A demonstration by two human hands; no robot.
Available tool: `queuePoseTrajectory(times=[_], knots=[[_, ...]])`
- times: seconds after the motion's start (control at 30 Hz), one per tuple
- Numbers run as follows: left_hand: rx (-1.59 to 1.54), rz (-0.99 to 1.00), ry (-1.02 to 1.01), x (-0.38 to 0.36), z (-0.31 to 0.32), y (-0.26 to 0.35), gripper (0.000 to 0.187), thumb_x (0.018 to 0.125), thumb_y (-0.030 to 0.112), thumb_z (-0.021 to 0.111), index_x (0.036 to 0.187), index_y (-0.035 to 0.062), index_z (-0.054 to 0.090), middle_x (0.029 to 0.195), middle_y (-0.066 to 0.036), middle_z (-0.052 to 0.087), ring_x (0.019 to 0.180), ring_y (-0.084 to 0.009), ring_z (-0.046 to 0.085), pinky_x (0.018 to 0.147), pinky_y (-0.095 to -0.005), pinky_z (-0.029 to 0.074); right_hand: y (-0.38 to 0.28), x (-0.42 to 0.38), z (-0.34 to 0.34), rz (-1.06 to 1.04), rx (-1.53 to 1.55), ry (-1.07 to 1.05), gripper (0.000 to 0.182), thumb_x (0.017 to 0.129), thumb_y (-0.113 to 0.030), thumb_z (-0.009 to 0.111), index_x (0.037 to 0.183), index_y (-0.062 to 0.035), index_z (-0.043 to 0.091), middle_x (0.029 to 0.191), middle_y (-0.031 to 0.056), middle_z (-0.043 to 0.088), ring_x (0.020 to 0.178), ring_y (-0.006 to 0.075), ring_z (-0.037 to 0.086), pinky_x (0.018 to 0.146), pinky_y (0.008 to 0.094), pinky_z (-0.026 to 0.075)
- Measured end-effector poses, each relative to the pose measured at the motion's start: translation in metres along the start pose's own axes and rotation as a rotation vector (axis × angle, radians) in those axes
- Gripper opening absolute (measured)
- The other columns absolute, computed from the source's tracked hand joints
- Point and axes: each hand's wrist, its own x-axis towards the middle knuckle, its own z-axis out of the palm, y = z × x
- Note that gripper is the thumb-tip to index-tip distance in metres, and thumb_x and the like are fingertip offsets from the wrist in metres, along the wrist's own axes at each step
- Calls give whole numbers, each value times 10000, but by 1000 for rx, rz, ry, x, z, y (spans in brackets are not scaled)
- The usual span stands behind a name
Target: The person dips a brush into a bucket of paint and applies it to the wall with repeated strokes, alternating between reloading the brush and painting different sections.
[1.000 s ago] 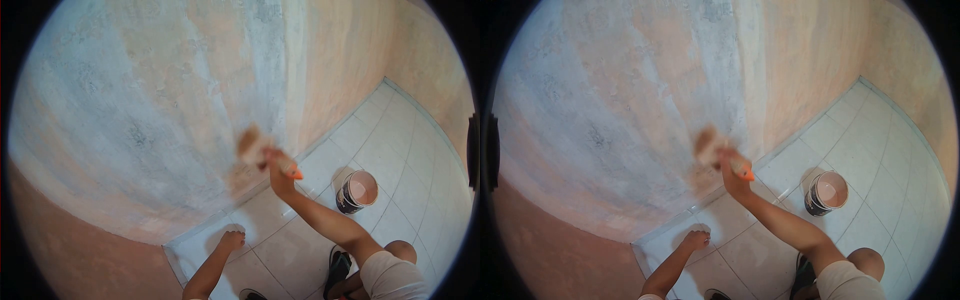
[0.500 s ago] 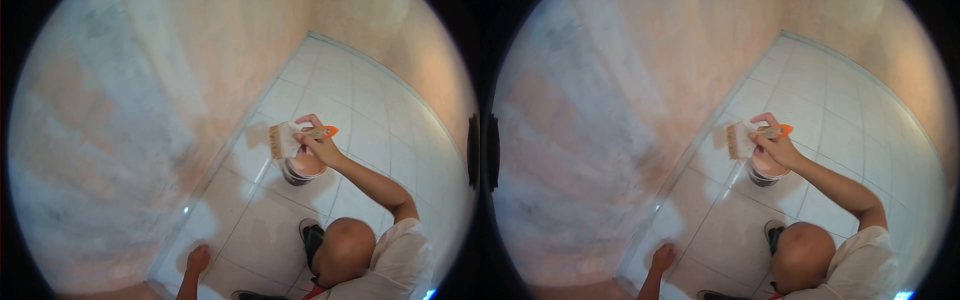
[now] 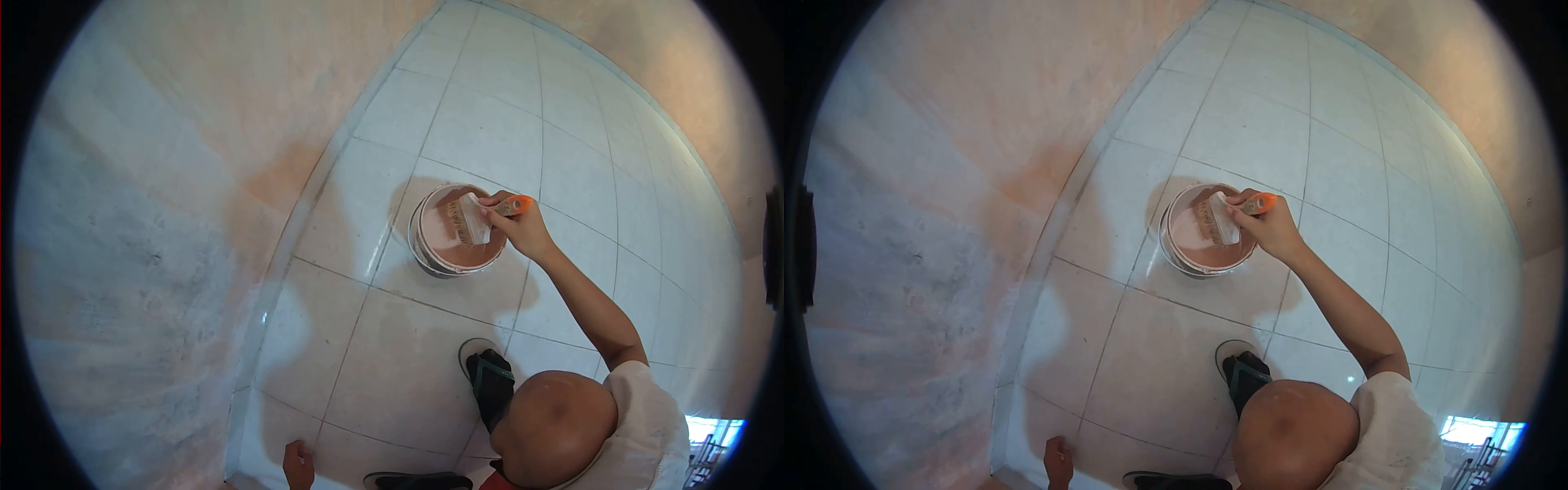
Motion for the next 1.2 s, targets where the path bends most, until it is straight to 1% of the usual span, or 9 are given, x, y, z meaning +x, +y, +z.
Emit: queuePoseTrajectory(times=[0.03, 0.23, 0.33, 0.5, 0.57, 0.63, 0.93, 1.03, 1.2], knots=[[26, 33, 17, 2, 5, -5, 176, 881, 107, 619, 1045, 46, 599, 877, -125, 642, 773, -264, 646, 699, -369, 514, 6, 4, 0, -14, -45, -23, 202, 899, -125, 693, 1021, 35, 693, 881, 67, 693, 801, 90, 628, 716, 254, 511], [64, 75, -48, 13, 25, -30, 118, 889, 129, 631, 867, 46, 550, 686, -106, 568, 625, -257, 576, 601, -372, 472, 20, 18, 8, 43, -180, -50, 187, 895, -105, 688, 1009, 43, 704, 902, 70, 706, 799, 112, 639, 738, 268, 531], [91, -4, -67, 14, 25, -27, 151, 855, 139, 665, 837, 44, 549, 703, -144, 597, 680, -333, 617, 635, -432, 488, 25, 21, 11, 49, -192, -44, 195, 881, -90, 686, 1022, 44, 705, 898, 75, 707, 790, 113, 637, 733, 267, 531], [92, 29, -44, 17, 29, -32, 155, 851, 140, 662, 823, 51, 538, 694, -141, 582, 659, -341, 597, 619, -438, 473, 23, 21, 15, 53, -235, -62, 202, 869, -74, 679, 1030, 43, 707, 860, 78, 706, 757, 112, 635, 703, 272, 529], [99, 38, -39, 16, 30, -32, 161, 849, 142, 662, 816, 52, 532, 688, -141, 576, 652, -343, 590, 613, -441, 467, 25, 21, 17, 15, -238, -41, 215, 883, -135, 695, 1017, 33, 704, 749, 73, 674, 667, 110, 613, 631, 276, 502], [127, 76, -25, 17, 30, -31, 150, 872, 118, 646, 826, 47, 522, 660, -123, 564, 610, -301, 572, 598, -402, 465, 27, 22, 18, 13, -231, -47, 213, 883, -138, 697, 1013, 30, 703, 749, 72, 675, 666, 109, 612, 631, 276, 502], [127, 43, -42, 18, 29, -27, 168, 868, 140, 655, 826, 44, 524, 666, -122, 557, 614, -292, 571, 598, -405, 461, 31, 21, 23, 7, -261, -56, 215, 885, -153, 692, 998, 30, 702, 767, 89, 683, 673, 124, 608, 651, 288, 510], [123, 22, -56, 18, 27, -25, 173, 866, 148, 647, 815, 43, 520, 696, -146, 573, 665, -344, 589, 624, -444, 461, 32, 20, 25, -11, -270, -61, 226, 886, -160, 694, 1002, 33, 701, 788, 103, 694, 688, 133, 615, 668, 296, 514], [114, 22, -58, 18, 26, -21, 170, 868, 147, 647, 819, 44, 522, 700, -146, 576, 663, -341, 590, 625, -440, 464, 33, 18, 25, -60, -328, -57, 238, 885, -165, 691, 1013, 35, 700, 813, 116, 708, 698, 149, 624, 682, 302, 518]])
